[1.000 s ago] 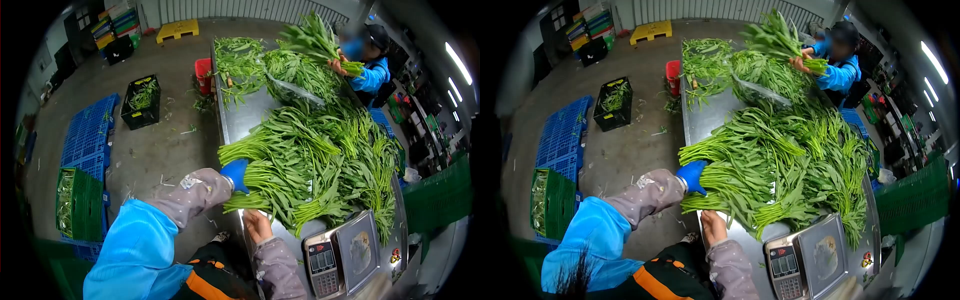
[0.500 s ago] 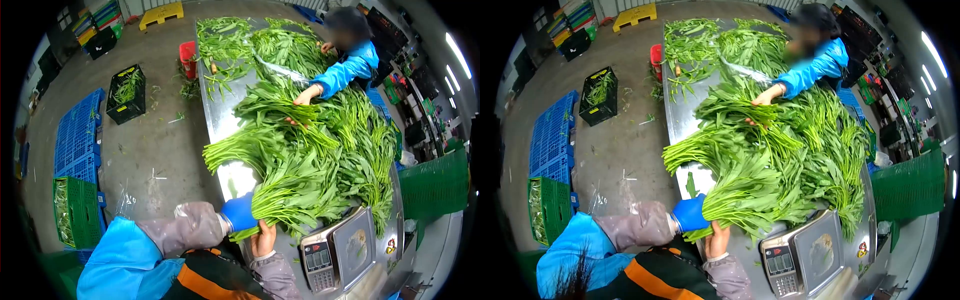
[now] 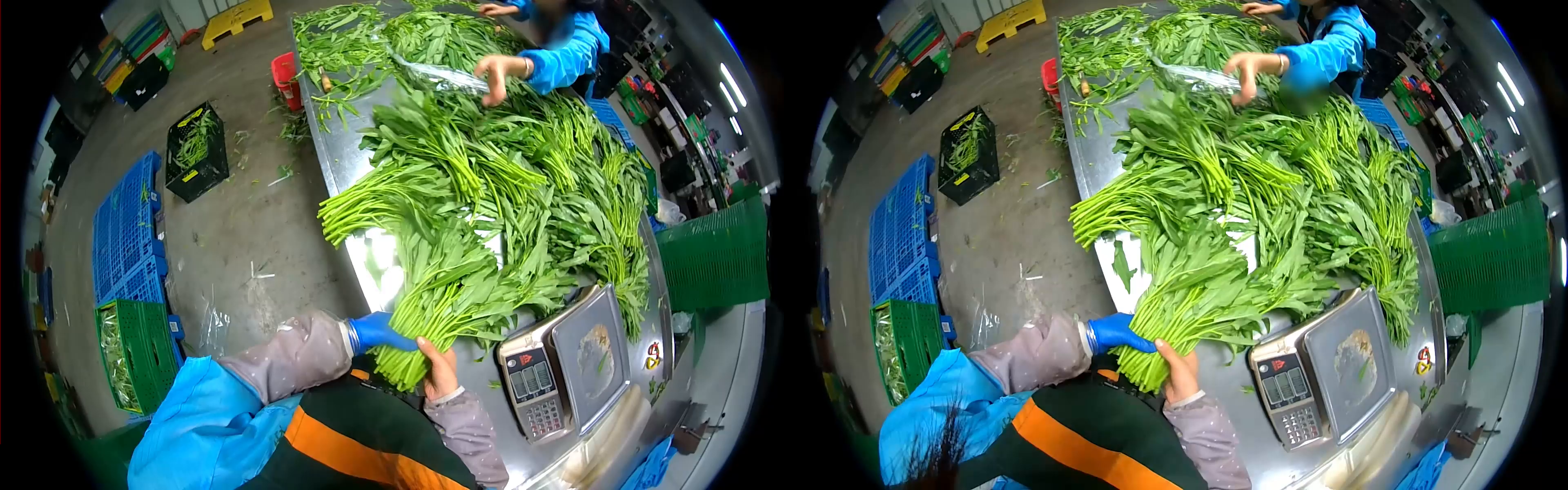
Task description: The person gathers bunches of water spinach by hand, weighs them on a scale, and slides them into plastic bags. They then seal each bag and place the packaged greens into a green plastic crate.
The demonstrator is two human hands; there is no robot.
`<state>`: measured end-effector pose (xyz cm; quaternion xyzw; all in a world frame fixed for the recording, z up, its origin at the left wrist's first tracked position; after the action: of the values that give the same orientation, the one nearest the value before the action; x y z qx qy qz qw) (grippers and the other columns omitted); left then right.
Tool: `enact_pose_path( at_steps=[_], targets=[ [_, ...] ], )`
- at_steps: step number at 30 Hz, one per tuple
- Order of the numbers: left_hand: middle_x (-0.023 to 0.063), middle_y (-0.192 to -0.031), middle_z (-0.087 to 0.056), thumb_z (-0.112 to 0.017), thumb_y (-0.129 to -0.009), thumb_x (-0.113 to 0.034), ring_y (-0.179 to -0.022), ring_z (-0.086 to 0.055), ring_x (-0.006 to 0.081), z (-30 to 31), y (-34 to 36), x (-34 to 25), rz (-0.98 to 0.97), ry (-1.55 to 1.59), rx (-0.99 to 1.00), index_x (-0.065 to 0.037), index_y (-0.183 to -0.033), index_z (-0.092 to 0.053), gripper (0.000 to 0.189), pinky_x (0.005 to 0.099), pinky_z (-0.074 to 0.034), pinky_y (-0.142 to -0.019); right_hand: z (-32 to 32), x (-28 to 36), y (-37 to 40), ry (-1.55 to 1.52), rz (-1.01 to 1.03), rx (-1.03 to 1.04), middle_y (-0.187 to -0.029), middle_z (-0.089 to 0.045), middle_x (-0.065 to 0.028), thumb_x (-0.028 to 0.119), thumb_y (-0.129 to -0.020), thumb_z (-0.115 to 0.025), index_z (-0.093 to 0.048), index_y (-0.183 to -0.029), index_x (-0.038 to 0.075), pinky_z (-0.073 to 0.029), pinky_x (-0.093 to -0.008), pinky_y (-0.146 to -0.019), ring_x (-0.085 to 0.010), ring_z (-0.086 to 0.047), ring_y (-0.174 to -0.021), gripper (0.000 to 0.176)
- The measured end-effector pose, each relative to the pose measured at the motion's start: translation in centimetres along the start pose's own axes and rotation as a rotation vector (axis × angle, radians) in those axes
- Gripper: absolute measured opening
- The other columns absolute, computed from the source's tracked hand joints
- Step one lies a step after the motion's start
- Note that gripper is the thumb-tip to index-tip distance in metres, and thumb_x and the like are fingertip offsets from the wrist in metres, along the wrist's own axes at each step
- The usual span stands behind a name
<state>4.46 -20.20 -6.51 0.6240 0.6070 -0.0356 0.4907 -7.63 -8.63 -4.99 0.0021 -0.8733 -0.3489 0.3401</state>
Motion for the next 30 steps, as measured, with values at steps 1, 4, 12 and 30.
enact_pose_path(
  at_steps=[1, 4, 12, 30],
  targets=[
    [0.0098, -0.114, -0.058, -0.069, -0.074, -0.002, -0.102, -0.056, 0.0197, -1.1, 1.0, -0.7, -0.104, -0.105, -0.031, 0.000, -0.126, -0.044, 0.059, 0.0318, -0.043, -0.092, -0.9, 0.9, 1.0, 0.056, 0.055, -0.034, -0.117, -0.053, -0.0110, 0.002, -0.081, -0.059, -0.041, -0.124, 0.000, -0.043, -0.0331, -0.088, -0.0212, -0.053, -0.103, 0.047],
    [0.0099, -0.116, -0.056, -0.073, -0.070, -0.002, -0.104, -0.055, 0.0198, -0.5, 0.7, 2.7, -0.150, -0.056, -0.048, 0.000, -0.128, -0.042, 0.067, 0.0317, -0.042, -0.093, 0.1, 0.0, 1.8, 0.100, 0.017, -0.106, -0.111, -0.056, -0.0109, 0.000, -0.078, -0.062, -0.046, -0.118, -0.002, -0.043, -0.0313, -0.086, -0.0198, -0.055, -0.100, 0.043],
    [0.0109, -0.115, -0.057, -0.076, -0.068, -0.010, -0.103, -0.054, 0.0183, -2.9, 0.7, 1.1, -0.305, -0.665, -0.039, 0.001, -0.123, -0.046, 0.064, 0.0317, -0.043, -0.089, 1.2, -0.6, 1.6, 0.031, 0.045, -0.040, -0.107, -0.058, -0.0094, 0.005, -0.075, -0.069, -0.047, -0.117, -0.001, -0.045, -0.0315, -0.085, -0.0195, -0.056, -0.097, 0.049],
    [0.0104, -0.103, -0.061, -0.059, -0.073, -0.003, -0.090, -0.059, 0.0175, 0.7, 4.6, -3.4, -0.034, 0.045, 0.132, -0.001, -0.121, -0.049, 0.049, 0.0279, -0.046, -0.081, 1.5, 1.6, 4.5, 0.184, 0.053, -0.043, -0.091, -0.059, -0.0121, -0.002, -0.071, -0.064, -0.049, -0.107, -0.001, -0.052, -0.0311, -0.063, -0.0209, -0.061, -0.069, 0.039]
  ],
)
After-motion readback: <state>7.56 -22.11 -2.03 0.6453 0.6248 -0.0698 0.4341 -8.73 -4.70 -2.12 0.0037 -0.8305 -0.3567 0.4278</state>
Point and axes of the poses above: each hand's wrist, its own y-axis away from the middle knuckle, its own z-axis out of the back of the hand, x = y × z, the point moved 1 cm from there along -y, towards the middle knuckle
